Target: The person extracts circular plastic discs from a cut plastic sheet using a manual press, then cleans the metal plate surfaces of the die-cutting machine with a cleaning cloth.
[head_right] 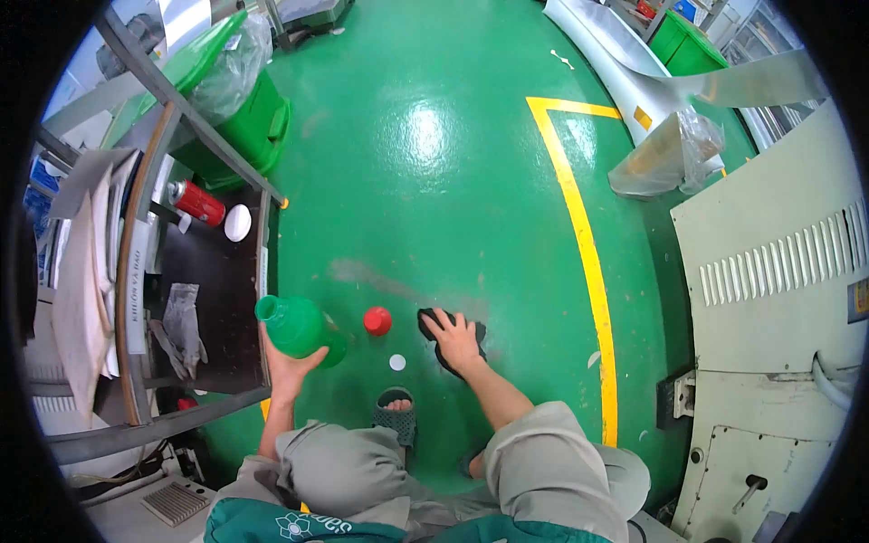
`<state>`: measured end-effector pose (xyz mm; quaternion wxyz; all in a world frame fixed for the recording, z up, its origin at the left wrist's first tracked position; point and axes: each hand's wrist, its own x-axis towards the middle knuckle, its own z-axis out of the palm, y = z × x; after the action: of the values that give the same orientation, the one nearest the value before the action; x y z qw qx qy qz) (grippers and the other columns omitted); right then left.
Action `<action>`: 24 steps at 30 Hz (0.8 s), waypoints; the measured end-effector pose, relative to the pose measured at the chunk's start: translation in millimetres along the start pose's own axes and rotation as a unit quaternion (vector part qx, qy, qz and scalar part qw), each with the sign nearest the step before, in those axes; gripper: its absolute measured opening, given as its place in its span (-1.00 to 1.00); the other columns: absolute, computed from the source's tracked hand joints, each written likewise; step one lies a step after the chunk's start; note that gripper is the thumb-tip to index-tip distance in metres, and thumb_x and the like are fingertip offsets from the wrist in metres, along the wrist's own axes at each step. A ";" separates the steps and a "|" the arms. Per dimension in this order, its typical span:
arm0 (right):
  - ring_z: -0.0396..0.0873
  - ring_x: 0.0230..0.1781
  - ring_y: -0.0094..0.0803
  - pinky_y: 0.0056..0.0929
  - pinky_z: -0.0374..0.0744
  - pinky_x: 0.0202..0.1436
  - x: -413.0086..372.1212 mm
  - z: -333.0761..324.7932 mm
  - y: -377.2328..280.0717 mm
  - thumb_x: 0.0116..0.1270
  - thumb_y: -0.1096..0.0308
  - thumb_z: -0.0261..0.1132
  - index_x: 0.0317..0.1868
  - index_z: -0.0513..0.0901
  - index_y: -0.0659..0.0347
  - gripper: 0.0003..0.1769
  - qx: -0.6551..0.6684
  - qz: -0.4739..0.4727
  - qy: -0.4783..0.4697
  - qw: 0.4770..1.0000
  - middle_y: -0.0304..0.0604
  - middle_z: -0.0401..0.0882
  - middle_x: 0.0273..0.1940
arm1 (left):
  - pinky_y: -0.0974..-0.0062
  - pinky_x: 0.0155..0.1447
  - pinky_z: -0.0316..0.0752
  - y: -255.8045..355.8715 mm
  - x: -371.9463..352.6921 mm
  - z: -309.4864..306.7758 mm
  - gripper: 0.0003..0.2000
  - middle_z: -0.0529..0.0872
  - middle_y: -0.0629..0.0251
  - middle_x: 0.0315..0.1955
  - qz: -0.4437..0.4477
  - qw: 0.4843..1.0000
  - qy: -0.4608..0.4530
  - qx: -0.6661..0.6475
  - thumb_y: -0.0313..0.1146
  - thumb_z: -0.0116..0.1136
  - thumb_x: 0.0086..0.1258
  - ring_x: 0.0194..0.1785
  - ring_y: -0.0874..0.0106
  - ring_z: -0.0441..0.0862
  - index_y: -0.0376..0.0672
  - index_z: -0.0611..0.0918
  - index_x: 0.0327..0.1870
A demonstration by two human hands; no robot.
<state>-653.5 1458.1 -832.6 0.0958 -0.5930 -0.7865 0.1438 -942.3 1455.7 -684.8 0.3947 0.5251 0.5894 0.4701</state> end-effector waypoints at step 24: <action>0.50 0.05 -0.02 -0.30 0.42 0.14 -125.9 -701.6 -233.5 0.41 0.00 -0.02 0.26 0.39 -0.03 -0.52 0.426 0.440 0.477 0.630 0.07 0.56 0.01 | 0.17 0.13 0.28 659.1 20.9 88.5 -0.54 0.47 0.12 -0.05 0.625 0.670 -0.228 0.329 -0.51 0.05 0.13 0.07 0.15 0.41 -0.14 0.43 0.14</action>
<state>-604.5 1356.6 -91.0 0.6251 -0.7476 -0.1278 0.1845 -696.9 1493.0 -67.5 -0.0678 0.9575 0.1314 0.2478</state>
